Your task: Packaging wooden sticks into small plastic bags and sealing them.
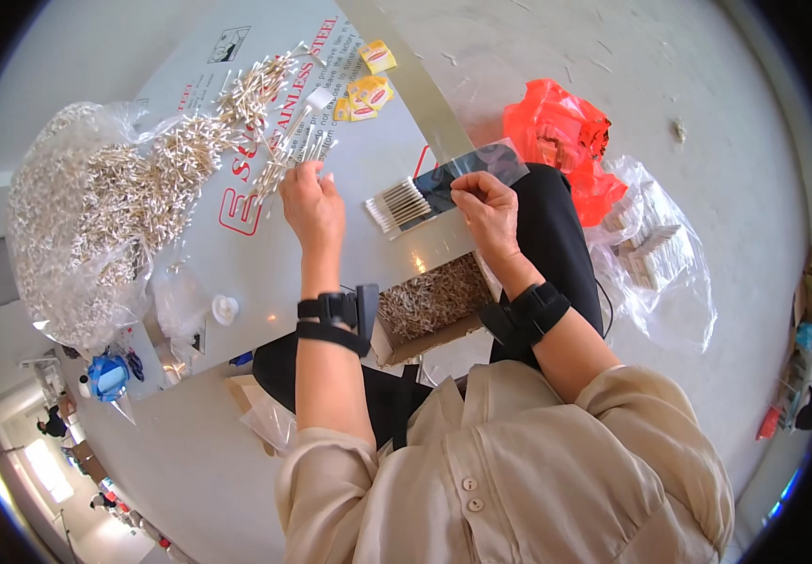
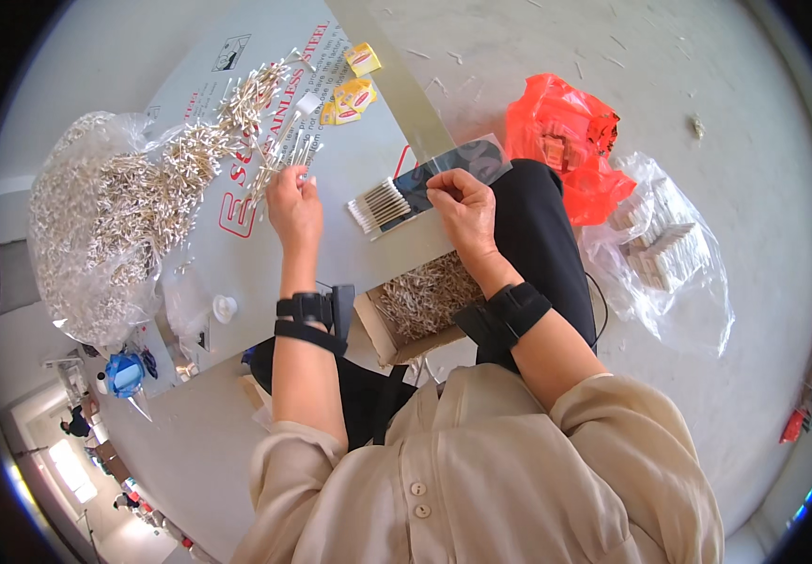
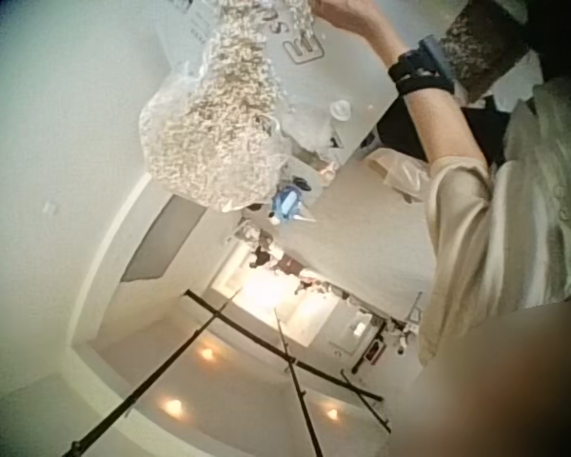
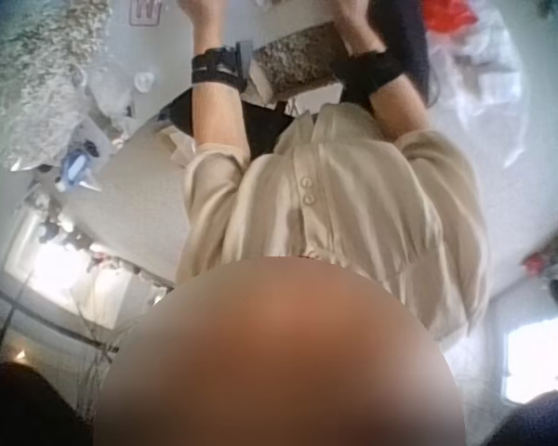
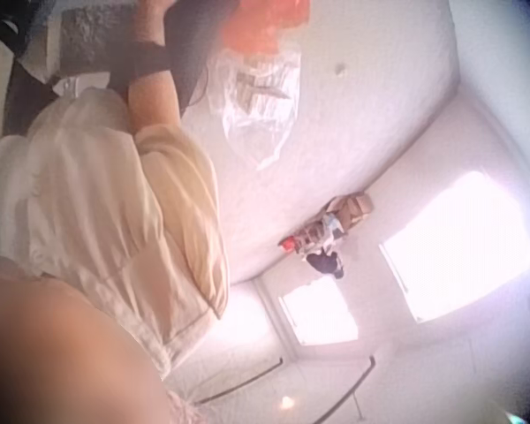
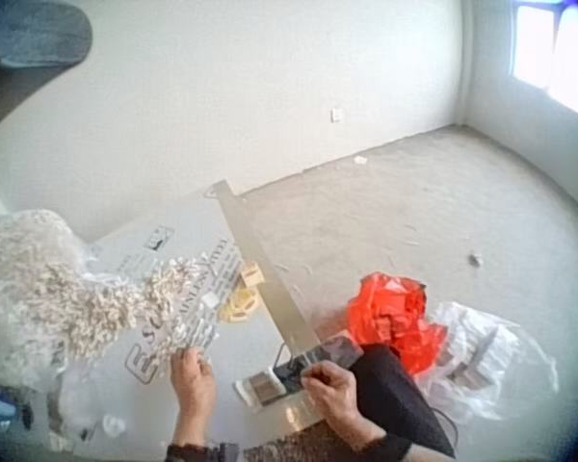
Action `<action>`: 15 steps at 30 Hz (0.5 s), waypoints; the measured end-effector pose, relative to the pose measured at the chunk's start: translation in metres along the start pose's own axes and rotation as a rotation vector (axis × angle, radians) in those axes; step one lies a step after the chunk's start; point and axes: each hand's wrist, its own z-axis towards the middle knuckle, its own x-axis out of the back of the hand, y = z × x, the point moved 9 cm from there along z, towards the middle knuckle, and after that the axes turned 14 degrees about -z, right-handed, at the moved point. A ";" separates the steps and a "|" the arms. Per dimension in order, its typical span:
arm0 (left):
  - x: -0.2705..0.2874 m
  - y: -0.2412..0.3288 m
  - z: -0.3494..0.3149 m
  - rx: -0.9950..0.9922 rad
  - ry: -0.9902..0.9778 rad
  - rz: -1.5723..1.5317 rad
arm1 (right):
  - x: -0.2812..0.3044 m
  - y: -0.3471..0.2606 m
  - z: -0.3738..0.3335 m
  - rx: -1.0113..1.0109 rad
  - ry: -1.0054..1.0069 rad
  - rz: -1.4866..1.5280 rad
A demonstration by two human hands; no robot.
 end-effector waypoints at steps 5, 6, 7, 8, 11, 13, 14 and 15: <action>-0.005 -0.007 0.029 -0.028 0.005 0.394 | 0.002 0.000 -0.003 -0.068 -0.022 0.014; -0.006 -0.012 0.033 -0.029 0.005 0.394 | 0.001 0.000 -0.002 -0.067 -0.021 0.014; -0.008 -0.018 0.036 -0.024 -0.031 0.411 | -0.001 -0.001 -0.001 -0.041 -0.015 0.024; -0.012 -0.020 0.037 -0.020 -0.074 0.425 | -0.002 -0.004 -0.001 -0.019 -0.004 0.032; -0.010 -0.016 0.034 -0.028 -0.051 0.362 | -0.001 -0.004 -0.002 -0.044 -0.009 0.014; -0.018 -0.003 0.023 -0.079 -0.138 0.233 | 0.000 -0.003 -0.001 -0.035 0.000 0.012; -0.023 0.005 0.015 -0.127 -0.211 0.112 | -0.001 -0.005 -0.001 -0.019 -0.004 0.015; -0.026 0.010 0.008 -0.125 -0.213 0.108 | 0.000 -0.004 0.000 -0.020 -0.002 0.011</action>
